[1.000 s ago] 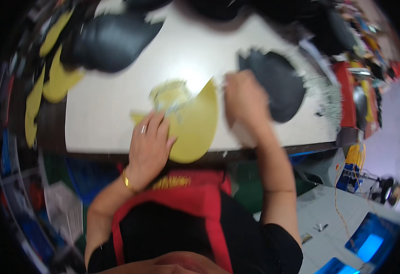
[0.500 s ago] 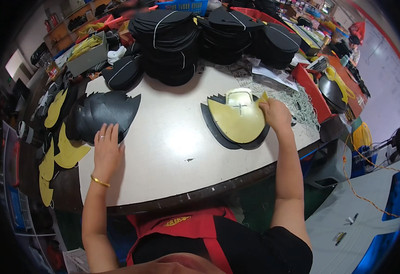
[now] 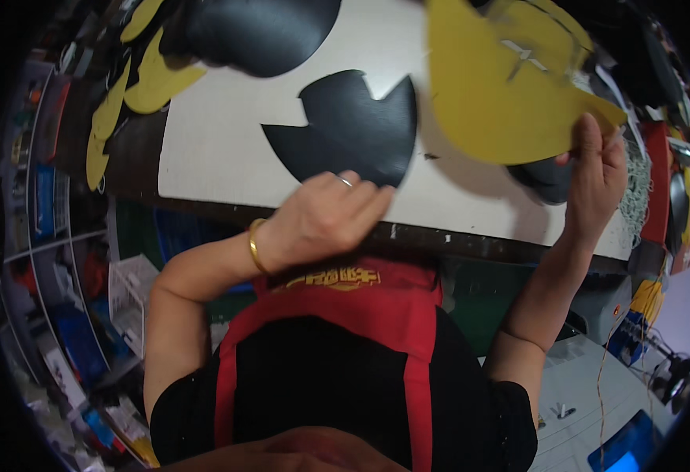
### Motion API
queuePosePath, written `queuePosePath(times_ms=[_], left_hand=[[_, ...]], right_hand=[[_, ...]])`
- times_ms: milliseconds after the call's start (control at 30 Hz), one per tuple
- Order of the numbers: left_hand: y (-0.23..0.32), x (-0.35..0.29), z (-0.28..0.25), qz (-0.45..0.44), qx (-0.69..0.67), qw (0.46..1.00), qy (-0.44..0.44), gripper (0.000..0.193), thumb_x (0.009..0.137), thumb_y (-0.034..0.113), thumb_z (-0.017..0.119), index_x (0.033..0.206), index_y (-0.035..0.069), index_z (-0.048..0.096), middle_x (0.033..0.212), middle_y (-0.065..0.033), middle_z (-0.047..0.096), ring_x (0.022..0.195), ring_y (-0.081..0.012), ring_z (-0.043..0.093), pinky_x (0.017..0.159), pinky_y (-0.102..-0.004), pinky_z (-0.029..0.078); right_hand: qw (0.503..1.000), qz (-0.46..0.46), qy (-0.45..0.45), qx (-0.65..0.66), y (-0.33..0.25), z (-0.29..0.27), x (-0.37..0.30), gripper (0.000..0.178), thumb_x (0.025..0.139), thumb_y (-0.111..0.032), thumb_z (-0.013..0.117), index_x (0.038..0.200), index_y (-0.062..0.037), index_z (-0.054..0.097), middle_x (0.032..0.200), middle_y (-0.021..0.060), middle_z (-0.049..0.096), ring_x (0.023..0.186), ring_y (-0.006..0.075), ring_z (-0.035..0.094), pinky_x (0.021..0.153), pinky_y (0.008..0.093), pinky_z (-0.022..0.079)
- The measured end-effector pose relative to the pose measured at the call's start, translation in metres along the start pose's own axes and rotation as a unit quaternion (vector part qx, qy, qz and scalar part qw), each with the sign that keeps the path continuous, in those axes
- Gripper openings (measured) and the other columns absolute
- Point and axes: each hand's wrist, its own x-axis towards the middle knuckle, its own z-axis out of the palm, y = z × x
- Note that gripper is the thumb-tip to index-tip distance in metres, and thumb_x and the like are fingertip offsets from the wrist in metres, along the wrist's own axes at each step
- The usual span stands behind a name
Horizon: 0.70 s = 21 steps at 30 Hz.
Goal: The person is manually aligning and preparing shoe upper components, including black and yellow pieces, for further assembly.
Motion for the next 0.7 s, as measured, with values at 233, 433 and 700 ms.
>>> queuePosePath(times_ms=[233, 433, 700], left_hand=[[0.010, -0.025, -0.031, -0.079, -0.035, 0.992, 0.089, 0.027, 0.078, 0.017, 0.075, 0.100, 0.003, 0.067, 0.092, -0.0076, 0.065, 0.083, -0.0238, 0.066, 0.069, -0.0336, 0.053], [0.003, -0.037, -0.016, -0.261, -0.015, 0.965, 0.001, 0.052, 0.078, 0.023, 0.079, 0.121, -0.002, 0.062, 0.120, -0.0196, 0.060, 0.115, -0.0370, 0.057, 0.098, -0.0465, 0.046], [0.004, -0.029, -0.010, -0.272, -0.041, 0.961, 0.031, 0.049, 0.079, 0.019, 0.079, 0.120, -0.003, 0.063, 0.119, -0.0190, 0.061, 0.109, -0.0369, 0.057, 0.095, -0.0452, 0.047]], right_hand=[[0.938, 0.116, -0.325, -0.033, 0.017, 0.095, -0.026, 0.020, 0.096, -0.019, 0.067, 0.098, 0.0014, 0.069, 0.073, -0.0007, 0.062, 0.066, 0.0050, 0.057, 0.057, 0.0236, 0.044], [0.908, 0.016, -0.334, -0.254, 0.009, 0.121, -0.026, 0.029, 0.093, -0.028, 0.068, 0.102, -0.0004, 0.071, 0.065, 0.0095, 0.064, 0.057, 0.0107, 0.059, 0.057, 0.0275, 0.047], [0.902, -0.020, -0.321, -0.289, 0.007, 0.129, -0.018, 0.030, 0.094, -0.030, 0.066, 0.102, -0.0012, 0.070, 0.070, 0.0173, 0.068, 0.063, 0.0305, 0.069, 0.061, 0.0371, 0.052]])
